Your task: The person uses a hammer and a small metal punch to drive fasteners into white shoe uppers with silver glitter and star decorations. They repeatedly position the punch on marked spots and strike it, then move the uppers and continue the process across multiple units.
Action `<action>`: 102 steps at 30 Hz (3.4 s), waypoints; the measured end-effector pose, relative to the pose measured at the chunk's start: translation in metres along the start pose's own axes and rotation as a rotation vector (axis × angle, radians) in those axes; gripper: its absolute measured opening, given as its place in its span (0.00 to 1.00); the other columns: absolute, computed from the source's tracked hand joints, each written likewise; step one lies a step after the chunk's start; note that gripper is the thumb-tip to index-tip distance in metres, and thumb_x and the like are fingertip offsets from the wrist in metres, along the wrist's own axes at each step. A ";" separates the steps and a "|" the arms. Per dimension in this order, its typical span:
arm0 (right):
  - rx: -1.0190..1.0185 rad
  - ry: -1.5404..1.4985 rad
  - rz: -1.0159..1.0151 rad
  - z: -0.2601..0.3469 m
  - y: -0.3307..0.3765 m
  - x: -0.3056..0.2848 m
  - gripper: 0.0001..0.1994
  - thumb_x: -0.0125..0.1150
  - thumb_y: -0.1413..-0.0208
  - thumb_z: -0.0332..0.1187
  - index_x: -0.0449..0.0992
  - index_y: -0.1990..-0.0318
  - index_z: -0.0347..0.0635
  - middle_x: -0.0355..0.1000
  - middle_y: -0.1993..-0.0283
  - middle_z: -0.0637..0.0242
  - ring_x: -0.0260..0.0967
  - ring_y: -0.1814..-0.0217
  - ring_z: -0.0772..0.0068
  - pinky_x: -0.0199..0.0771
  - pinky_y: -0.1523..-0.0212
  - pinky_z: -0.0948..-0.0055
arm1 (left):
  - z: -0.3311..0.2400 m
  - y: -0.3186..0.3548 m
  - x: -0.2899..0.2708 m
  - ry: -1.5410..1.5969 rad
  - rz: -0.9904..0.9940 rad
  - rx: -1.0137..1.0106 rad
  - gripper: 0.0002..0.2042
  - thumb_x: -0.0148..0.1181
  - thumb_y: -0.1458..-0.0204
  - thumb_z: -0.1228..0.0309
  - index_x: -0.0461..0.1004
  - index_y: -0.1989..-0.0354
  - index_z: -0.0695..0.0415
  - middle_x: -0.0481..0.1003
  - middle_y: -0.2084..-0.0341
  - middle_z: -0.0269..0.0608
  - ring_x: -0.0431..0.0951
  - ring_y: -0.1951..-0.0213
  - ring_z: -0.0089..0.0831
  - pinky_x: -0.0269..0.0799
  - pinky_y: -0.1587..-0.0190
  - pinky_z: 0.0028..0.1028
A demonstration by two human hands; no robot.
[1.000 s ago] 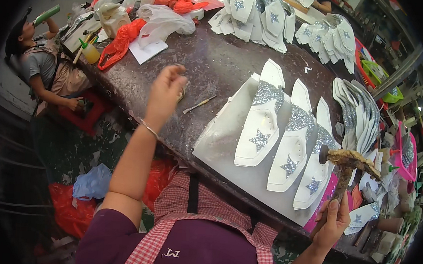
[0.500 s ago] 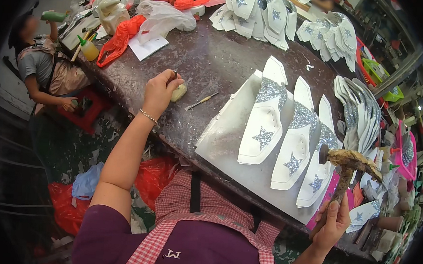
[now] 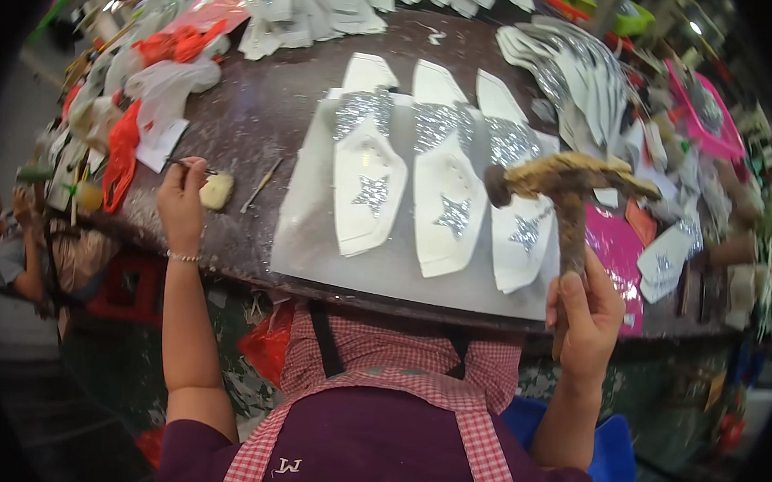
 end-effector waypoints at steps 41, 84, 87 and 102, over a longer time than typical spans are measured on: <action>-0.260 0.163 0.052 0.038 -0.065 0.033 0.21 0.59 0.36 0.31 0.69 0.38 0.34 0.70 0.71 0.72 0.59 0.77 0.88 0.60 0.76 0.85 | -0.137 0.054 0.184 -0.117 0.467 0.541 0.09 0.60 0.43 0.69 0.69 0.69 0.60 0.77 0.76 0.50 0.79 0.72 0.48 0.72 0.69 0.41; 0.016 0.209 0.134 -0.005 -0.057 0.038 0.22 0.62 0.39 0.33 0.72 0.39 0.35 0.69 0.71 0.75 0.60 0.73 0.88 0.60 0.72 0.84 | -0.127 0.049 0.168 0.121 0.619 0.366 0.07 0.62 0.44 0.71 0.75 0.66 0.62 0.79 0.75 0.44 0.80 0.73 0.33 0.73 0.68 0.29; -0.030 0.135 0.124 0.002 -0.062 0.041 0.22 0.60 0.37 0.32 0.70 0.38 0.35 0.69 0.72 0.74 0.59 0.76 0.88 0.59 0.75 0.85 | -0.130 0.049 0.166 0.081 0.634 0.487 0.06 0.64 0.46 0.72 0.75 0.67 0.62 0.79 0.73 0.45 0.80 0.72 0.37 0.73 0.68 0.30; -0.432 0.786 0.180 0.050 -0.078 0.055 0.18 0.60 0.41 0.28 0.74 0.43 0.36 0.72 0.74 0.64 0.67 0.74 0.79 0.66 0.72 0.74 | -0.128 0.054 0.172 0.026 0.569 0.381 0.07 0.58 0.41 0.73 0.70 0.68 0.64 0.80 0.71 0.44 0.82 0.69 0.37 0.75 0.67 0.34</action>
Point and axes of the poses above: each hand's wrist, its own y-axis away from the middle knuckle, its own x-axis out of the palm, z = x × y, the point moved 2 cm from there along -y, towards the middle knuckle
